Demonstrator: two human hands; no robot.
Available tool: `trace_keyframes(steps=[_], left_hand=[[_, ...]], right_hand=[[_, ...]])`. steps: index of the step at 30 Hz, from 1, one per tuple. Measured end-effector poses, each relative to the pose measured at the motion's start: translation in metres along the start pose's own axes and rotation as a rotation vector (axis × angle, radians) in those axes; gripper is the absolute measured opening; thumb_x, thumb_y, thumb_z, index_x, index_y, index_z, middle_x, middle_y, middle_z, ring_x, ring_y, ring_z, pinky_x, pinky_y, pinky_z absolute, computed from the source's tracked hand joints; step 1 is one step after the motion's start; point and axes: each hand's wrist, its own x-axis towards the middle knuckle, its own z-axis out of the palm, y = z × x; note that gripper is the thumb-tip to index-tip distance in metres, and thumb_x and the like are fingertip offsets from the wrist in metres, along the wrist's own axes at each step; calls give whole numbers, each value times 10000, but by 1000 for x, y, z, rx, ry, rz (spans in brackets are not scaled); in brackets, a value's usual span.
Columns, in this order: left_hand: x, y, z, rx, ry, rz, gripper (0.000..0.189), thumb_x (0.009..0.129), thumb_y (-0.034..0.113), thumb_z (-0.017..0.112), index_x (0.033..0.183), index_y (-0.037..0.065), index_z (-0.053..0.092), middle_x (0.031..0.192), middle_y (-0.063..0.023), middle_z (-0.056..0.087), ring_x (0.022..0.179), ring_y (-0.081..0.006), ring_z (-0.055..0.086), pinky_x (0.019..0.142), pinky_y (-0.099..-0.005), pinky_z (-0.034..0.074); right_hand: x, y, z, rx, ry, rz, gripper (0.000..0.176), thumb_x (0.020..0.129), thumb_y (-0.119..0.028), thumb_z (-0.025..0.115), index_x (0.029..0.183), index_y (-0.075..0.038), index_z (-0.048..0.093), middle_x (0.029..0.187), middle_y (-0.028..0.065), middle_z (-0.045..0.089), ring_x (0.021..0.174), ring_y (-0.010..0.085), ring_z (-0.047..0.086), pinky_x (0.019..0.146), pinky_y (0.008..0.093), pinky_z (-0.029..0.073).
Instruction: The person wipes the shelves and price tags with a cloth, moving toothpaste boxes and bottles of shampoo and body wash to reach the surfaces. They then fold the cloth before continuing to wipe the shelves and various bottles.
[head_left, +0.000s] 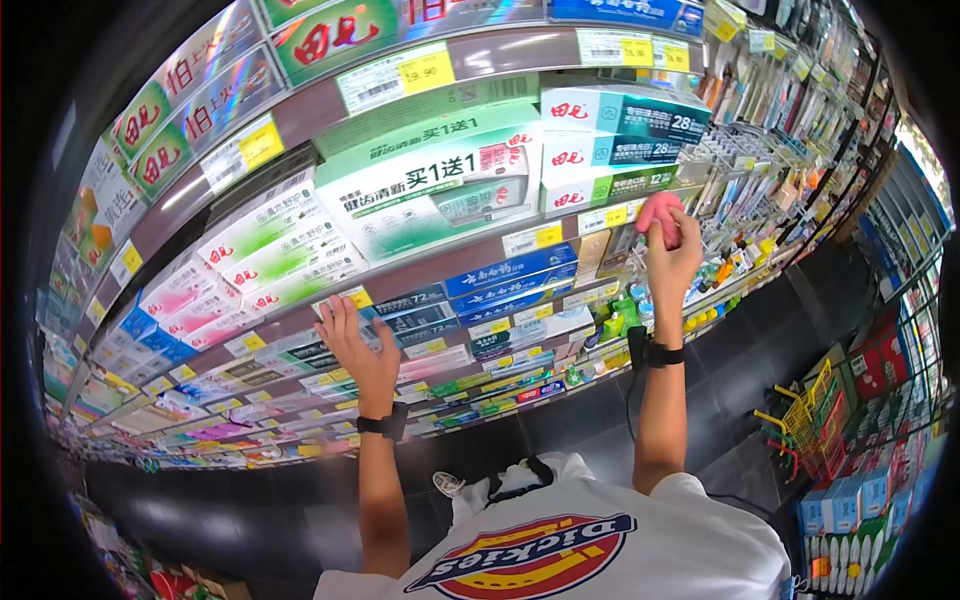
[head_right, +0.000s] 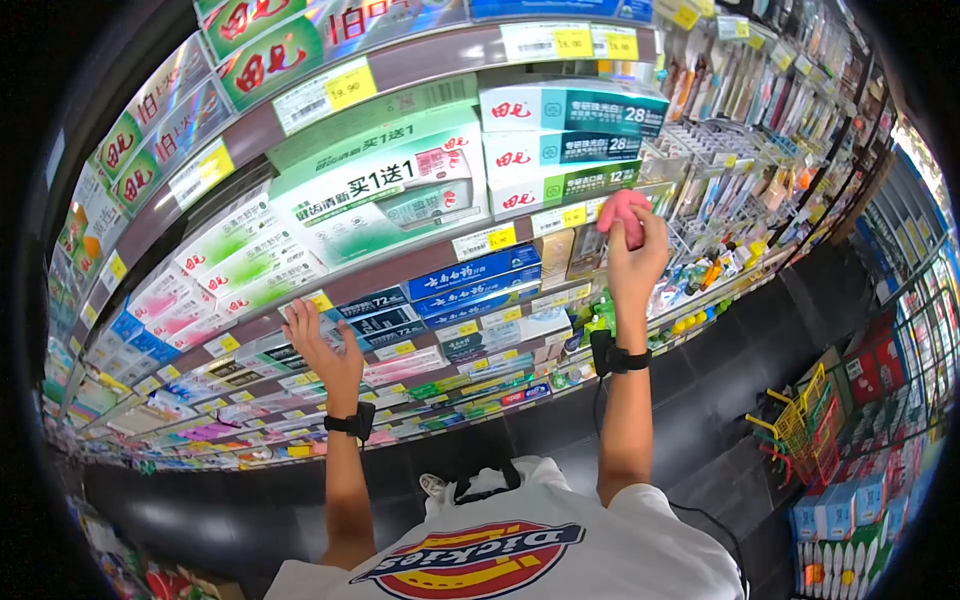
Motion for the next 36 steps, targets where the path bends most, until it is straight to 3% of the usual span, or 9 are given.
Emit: trace_keyframes(steps=[4, 9, 13, 17, 18, 23, 30, 34, 36], left_hand=[[0, 1, 3, -6, 26, 9, 692, 979, 52, 720, 1617, -18, 461, 1720, -245, 435, 1634, -457, 328, 1345, -646, 164], [1, 4, 2, 5, 27, 0, 695, 975, 52, 726, 1616, -17, 467, 1721, -241, 435, 1635, -453, 331, 1348, -641, 166], [2, 5, -1, -15, 22, 0, 686, 976, 48, 721, 1613, -21, 474, 1720, -242, 438, 1638, -450, 331, 1350, -639, 165], [4, 10, -3, -4, 18, -34, 679, 974, 44, 715, 1609, -20, 483, 1711, -239, 451, 1634, -448, 341, 1348, -642, 169], [4, 11, -3, -4, 23, -37, 679, 970, 44, 716, 1607, -12, 489, 1706, -233, 461, 1632, -444, 349, 1345, -648, 177], [3, 9, -1, -7, 24, -19, 678, 968, 39, 703, 1609, -11, 489, 1718, -231, 449, 1634, -442, 349, 1345, -651, 175], [5, 14, -7, -37, 3, -44, 694, 966, 42, 699, 1621, -15, 474, 1713, -243, 449, 1635, -458, 335, 1350, -650, 156], [6, 18, -5, -16, 12, -58, 691, 966, 43, 697, 1617, -14, 475, 1713, -240, 448, 1646, -451, 319, 1351, -646, 153], [8, 19, -8, -22, -4, -50, 686, 963, 37, 702, 1610, -21, 482, 1715, -237, 447, 1646, -450, 319, 1351, -643, 160]], right_hand=[[-19, -20, 16, -33, 37, -113, 267, 934, -9, 768, 1187, 49, 703, 1117, 187, 718, 1016, 335, 705, 938, 412, 545], [-29, -48, 14, 70, -134, -204, 263, 944, -17, 762, 1192, 47, 703, 1149, 208, 715, 1128, 398, 711, 1002, 421, 546], [-3, -16, 5, -38, -6, -82, 268, 952, -16, 752, 1210, 44, 712, 1107, 208, 703, 1065, 401, 702, 946, 439, 548], [-18, -18, 15, -67, 24, -157, 243, 968, -26, 756, 1194, 34, 689, 1069, 180, 683, 952, 332, 678, 870, 401, 532], [-30, -32, 17, 11, -36, -108, 249, 951, -12, 748, 1186, 39, 683, 1114, 208, 689, 1045, 404, 687, 921, 446, 543], [-42, -42, 21, 129, -102, -221, 250, 945, -17, 751, 1183, 33, 694, 1124, 213, 691, 1063, 406, 689, 943, 459, 544], [-21, -35, 21, -48, 70, -92, 250, 938, -22, 747, 1173, 48, 696, 1113, 219, 676, 1062, 410, 684, 936, 458, 540], [-63, -73, 38, 228, -157, -251, 271, 905, 2, 774, 1166, 27, 706, 1120, 214, 677, 1053, 412, 688, 907, 468, 549], [-72, -77, 34, 253, -205, -193, 283, 906, 10, 785, 1175, 30, 702, 1119, 196, 683, 1055, 385, 695, 922, 438, 548]])
